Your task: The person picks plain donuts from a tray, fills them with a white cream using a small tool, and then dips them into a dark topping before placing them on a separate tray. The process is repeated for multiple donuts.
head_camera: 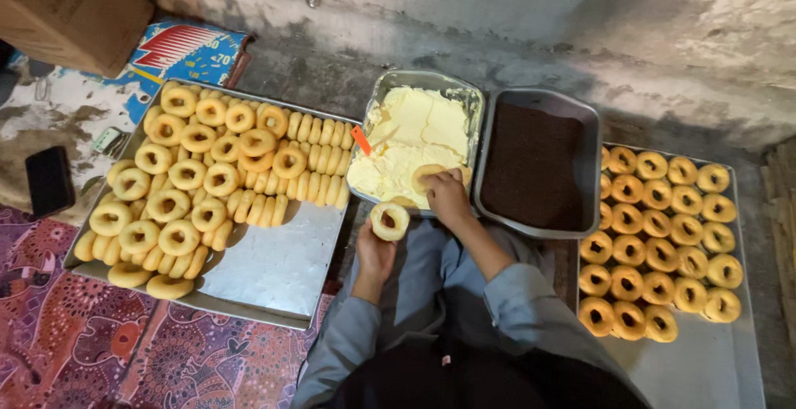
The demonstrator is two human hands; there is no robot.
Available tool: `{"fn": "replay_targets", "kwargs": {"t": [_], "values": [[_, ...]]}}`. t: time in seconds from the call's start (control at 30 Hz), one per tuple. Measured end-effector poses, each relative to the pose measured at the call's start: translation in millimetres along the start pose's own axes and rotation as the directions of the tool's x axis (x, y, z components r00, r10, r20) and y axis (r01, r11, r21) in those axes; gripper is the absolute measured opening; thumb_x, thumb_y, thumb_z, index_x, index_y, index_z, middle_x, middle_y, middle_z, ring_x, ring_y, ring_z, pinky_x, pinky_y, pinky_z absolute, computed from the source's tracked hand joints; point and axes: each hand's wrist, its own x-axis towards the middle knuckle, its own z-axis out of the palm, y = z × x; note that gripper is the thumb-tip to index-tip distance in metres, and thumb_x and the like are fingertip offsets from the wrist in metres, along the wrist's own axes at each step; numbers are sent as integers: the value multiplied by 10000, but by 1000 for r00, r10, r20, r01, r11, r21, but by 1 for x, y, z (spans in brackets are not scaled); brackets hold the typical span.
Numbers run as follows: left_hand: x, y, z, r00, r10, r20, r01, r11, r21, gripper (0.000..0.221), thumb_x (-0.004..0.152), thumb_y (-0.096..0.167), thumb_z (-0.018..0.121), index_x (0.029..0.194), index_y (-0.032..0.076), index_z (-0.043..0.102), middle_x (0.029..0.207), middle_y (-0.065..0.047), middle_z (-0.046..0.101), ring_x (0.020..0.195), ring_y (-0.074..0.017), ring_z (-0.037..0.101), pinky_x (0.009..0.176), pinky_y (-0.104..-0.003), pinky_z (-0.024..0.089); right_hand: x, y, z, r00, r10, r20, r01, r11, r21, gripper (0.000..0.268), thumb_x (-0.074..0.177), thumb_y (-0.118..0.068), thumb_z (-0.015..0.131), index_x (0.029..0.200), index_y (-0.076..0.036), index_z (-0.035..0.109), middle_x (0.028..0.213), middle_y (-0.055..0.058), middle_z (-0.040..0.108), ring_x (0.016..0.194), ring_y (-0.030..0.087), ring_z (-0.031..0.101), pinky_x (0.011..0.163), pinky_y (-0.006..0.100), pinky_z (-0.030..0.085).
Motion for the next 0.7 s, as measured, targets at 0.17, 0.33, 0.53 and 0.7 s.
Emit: {"fn": "replay_targets", "kwargs": {"t": [0.17,0.33,0.53,0.7], "values": [[0,-5,4,1000,-1,-4,1,1000,13,556,1088,441,343,1350,3,564,1330,-135,638,1229,-282,604,1053,-435,486,-20,-15,0,993,-99,59,82,965,247,345,775,-67,777,1115,-124,780,1093,67,761,1056,263,651,1027,414,455],[-3,-4,11,999,-49,-21,51,997,53,528,1099,416,351,1364,1,544,1343,-141,628,1235,-278,604,1055,-439,488,-42,-26,-31,946,-224,235,149,943,297,338,713,-71,807,1041,-150,805,1025,47,776,1018,249,661,970,406,488],[-5,-33,31,983,-184,30,182,982,46,484,1096,353,353,1399,15,520,1383,-130,605,1252,-274,585,1047,-429,484,-54,-21,-55,971,-238,9,225,927,299,325,758,-84,824,1077,-135,786,1044,58,741,1047,281,644,976,414,495],[-6,-73,57,970,-238,55,232,967,104,416,1068,234,383,1407,25,501,1407,-120,596,1299,-264,582,1110,-427,475,-74,9,-78,996,-71,-58,82,975,207,354,777,-46,778,1120,-135,798,1084,62,758,1040,300,628,943,407,519]]}}
